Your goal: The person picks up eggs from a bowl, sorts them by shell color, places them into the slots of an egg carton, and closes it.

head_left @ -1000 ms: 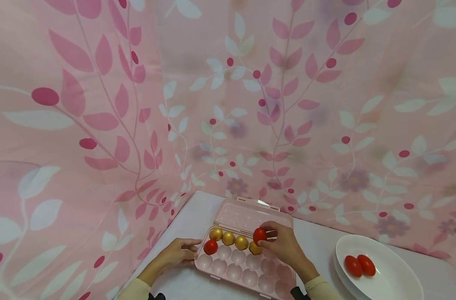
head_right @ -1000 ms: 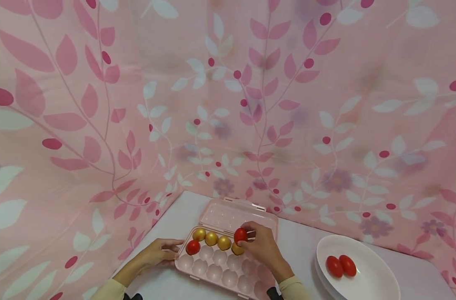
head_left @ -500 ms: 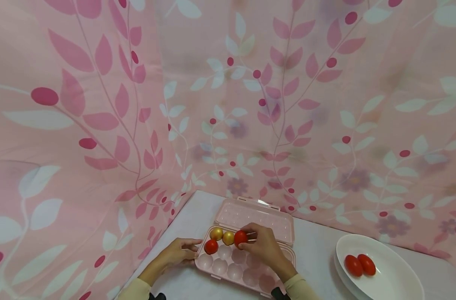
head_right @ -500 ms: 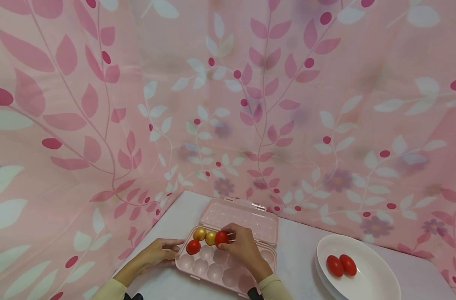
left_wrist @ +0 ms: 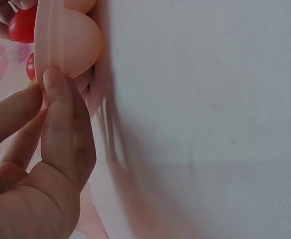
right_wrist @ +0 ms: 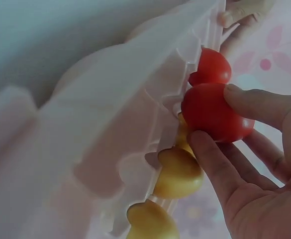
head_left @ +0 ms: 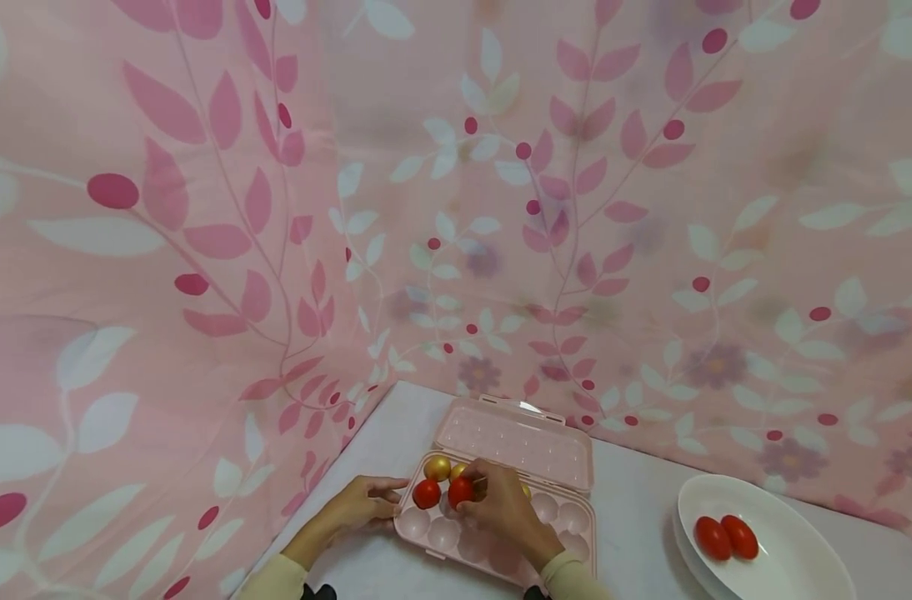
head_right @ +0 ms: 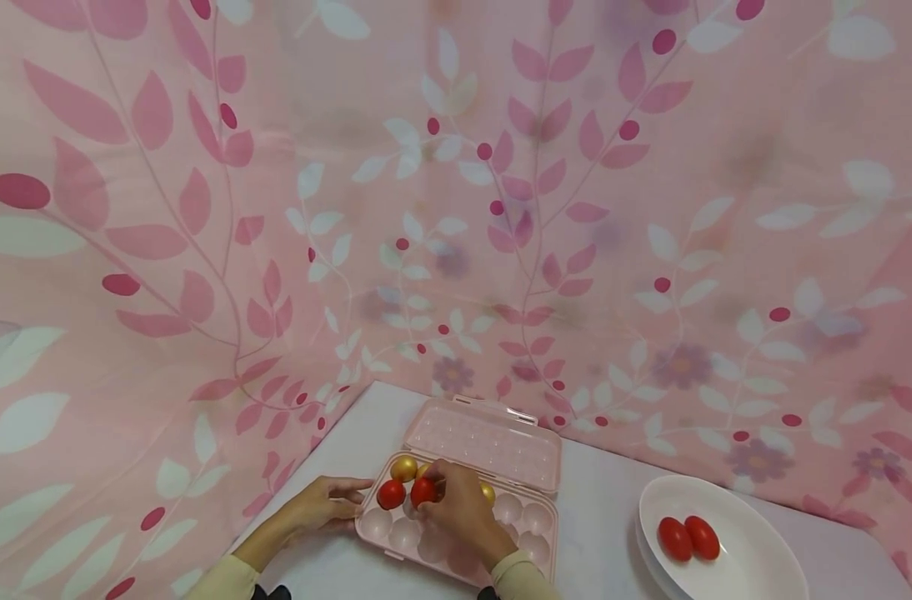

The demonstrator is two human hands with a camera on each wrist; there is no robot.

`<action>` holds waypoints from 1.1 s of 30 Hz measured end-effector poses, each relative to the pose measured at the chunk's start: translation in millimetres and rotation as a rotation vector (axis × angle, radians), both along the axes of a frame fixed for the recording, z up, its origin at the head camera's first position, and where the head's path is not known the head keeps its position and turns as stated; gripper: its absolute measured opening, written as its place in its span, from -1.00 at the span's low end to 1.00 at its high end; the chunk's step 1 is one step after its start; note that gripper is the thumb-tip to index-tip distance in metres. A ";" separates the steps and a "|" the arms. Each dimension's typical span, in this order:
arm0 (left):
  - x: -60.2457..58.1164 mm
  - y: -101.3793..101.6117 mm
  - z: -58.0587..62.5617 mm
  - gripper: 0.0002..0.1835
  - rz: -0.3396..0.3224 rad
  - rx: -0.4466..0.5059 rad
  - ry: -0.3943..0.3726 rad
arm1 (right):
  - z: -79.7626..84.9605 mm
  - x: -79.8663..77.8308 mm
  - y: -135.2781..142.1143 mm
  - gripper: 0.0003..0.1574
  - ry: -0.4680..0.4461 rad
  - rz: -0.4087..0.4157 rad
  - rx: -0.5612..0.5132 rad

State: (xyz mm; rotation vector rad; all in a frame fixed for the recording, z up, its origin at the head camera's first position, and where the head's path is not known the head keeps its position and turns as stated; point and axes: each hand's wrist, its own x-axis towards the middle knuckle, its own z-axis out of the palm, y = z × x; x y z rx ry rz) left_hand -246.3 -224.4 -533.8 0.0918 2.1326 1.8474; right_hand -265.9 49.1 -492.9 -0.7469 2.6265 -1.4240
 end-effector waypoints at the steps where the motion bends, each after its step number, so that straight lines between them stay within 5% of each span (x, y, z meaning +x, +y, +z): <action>1: 0.0 0.3 0.1 -0.46 -0.003 0.001 0.001 | -0.9 0.0 -0.6 -0.56 0.003 -0.004 0.007; 33: 1.8 1.8 4.5 -0.46 -0.006 0.007 0.007 | -5.9 4.5 -10.4 -0.75 0.125 -0.016 0.189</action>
